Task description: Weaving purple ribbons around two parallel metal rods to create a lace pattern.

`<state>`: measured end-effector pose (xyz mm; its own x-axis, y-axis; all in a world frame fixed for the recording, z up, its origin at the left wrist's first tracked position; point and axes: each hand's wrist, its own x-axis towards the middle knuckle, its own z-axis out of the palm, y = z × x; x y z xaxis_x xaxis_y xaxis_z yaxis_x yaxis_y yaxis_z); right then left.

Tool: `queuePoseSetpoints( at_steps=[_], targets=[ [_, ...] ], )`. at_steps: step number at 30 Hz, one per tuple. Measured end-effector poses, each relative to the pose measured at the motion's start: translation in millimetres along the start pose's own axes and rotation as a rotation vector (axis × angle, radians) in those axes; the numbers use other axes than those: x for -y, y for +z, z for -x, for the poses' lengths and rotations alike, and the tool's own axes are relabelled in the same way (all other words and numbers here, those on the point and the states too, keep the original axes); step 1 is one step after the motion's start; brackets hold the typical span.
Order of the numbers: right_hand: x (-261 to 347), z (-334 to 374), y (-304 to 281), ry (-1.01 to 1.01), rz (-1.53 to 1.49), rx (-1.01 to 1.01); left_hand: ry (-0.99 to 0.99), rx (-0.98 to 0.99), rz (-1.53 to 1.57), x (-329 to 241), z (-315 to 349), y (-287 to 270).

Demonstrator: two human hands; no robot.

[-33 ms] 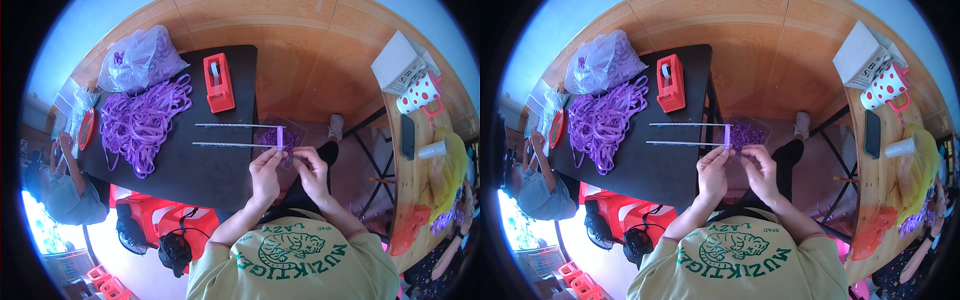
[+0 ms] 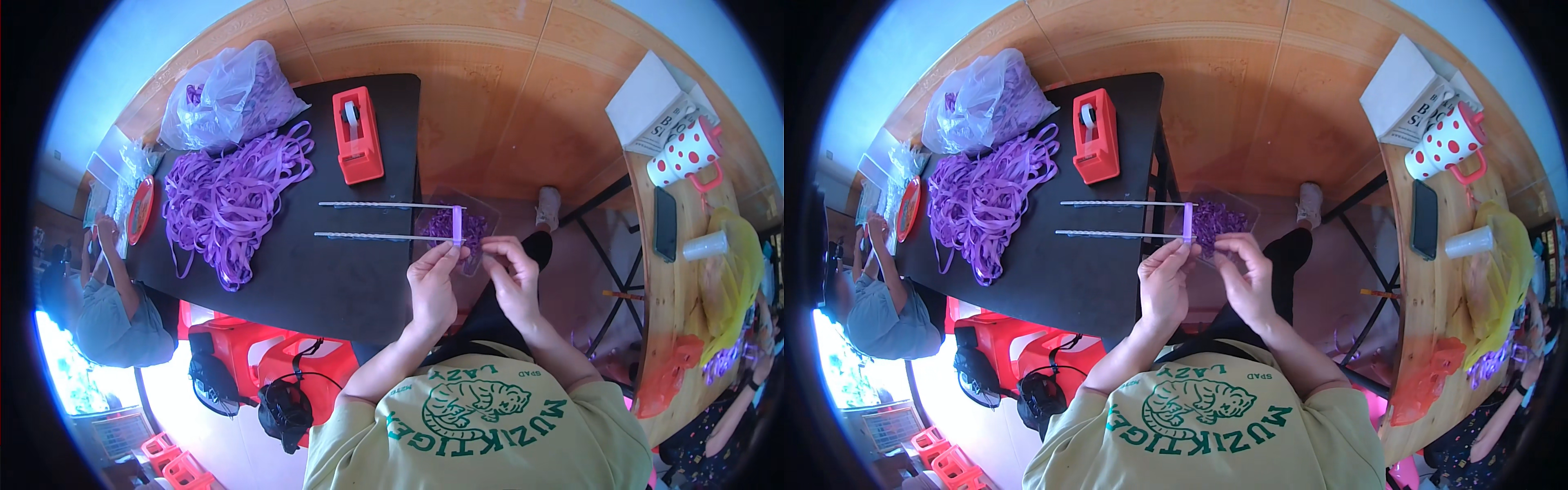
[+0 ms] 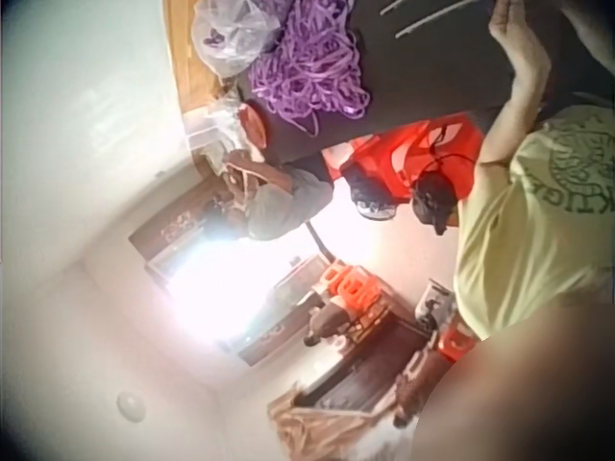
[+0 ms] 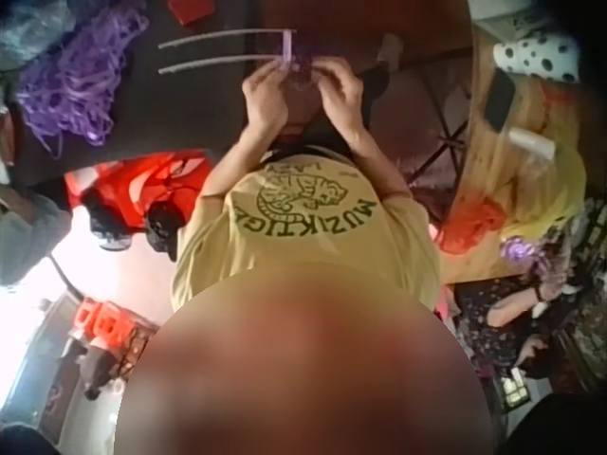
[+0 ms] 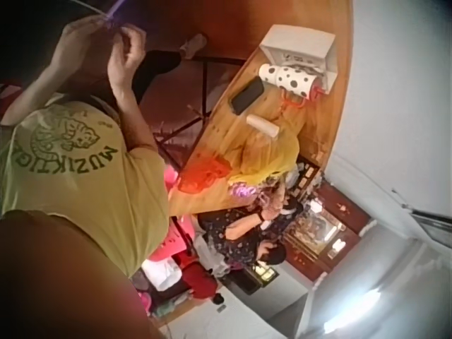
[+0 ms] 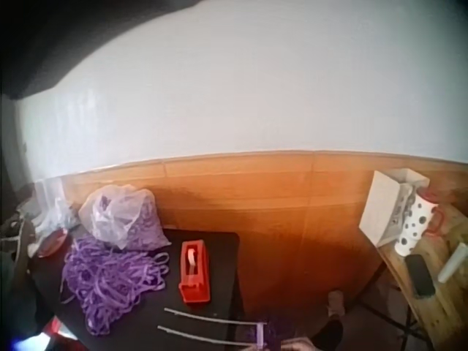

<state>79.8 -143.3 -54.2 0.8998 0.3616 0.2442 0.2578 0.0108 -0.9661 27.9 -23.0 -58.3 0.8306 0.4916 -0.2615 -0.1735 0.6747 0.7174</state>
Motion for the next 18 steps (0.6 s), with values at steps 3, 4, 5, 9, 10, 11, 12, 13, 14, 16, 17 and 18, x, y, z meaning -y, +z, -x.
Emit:
queuePoseSetpoints(
  at_steps=[3,4,5,9,10,11,12,13,14,16,17,18],
  targets=[
    [1.9,-15.7,-11.1,0.0,-0.002,-0.027,-0.048,-0.008,0.049,-6.1,1.9,1.6],
    [3.9,-24.1,-12.8,-0.001,-0.031,-0.016,-0.06,-0.01,0.054,-8.6,2.2,2.4],
    [8.6,-32.5,-13.7,-0.013,-0.051,-0.002,-0.071,-0.014,0.06,-10.8,2.3,2.8],
    [21.6,-79.8,2.8,-0.04,-0.141,0.06,-0.062,-0.035,0.059,-5.4,-0.3,2.7],
    [27.3,-94.2,13.1,0.027,-0.101,0.14,-0.059,-0.032,0.059,-5.0,-0.1,1.5],
    [31.8,-108.4,24.5,0.093,-0.057,0.216,-0.058,-0.025,0.058,-5.0,0.3,1.2],
    [31.7,-121.3,40.7,0.08,-0.096,0.244,-0.05,-0.021,0.065,-5.5,0.6,1.3],
    [29.3,-134.3,58.3,0.067,-0.132,0.269,-0.047,-0.018,0.067,-5.4,0.8,2.1],
    [22.8,-149.6,74.5,0.038,-0.097,0.303,-0.05,-0.028,0.049,-5.1,0.2,2.5],
    [22.2,-170.7,104.7,0.006,-0.063,0.345,-0.039,-0.026,0.016,-3.8,-1.5,-0.5],
    [26.0,-178.3,116.7,0.051,-0.021,0.311,-0.034,-0.023,0.017,-4.3,-1.3,1.2],
    [29.7,-183.7,125.5,0.097,0.02,0.276,-0.039,-0.017,0.026,-4.1,-0.9,3.1]
  ],
)
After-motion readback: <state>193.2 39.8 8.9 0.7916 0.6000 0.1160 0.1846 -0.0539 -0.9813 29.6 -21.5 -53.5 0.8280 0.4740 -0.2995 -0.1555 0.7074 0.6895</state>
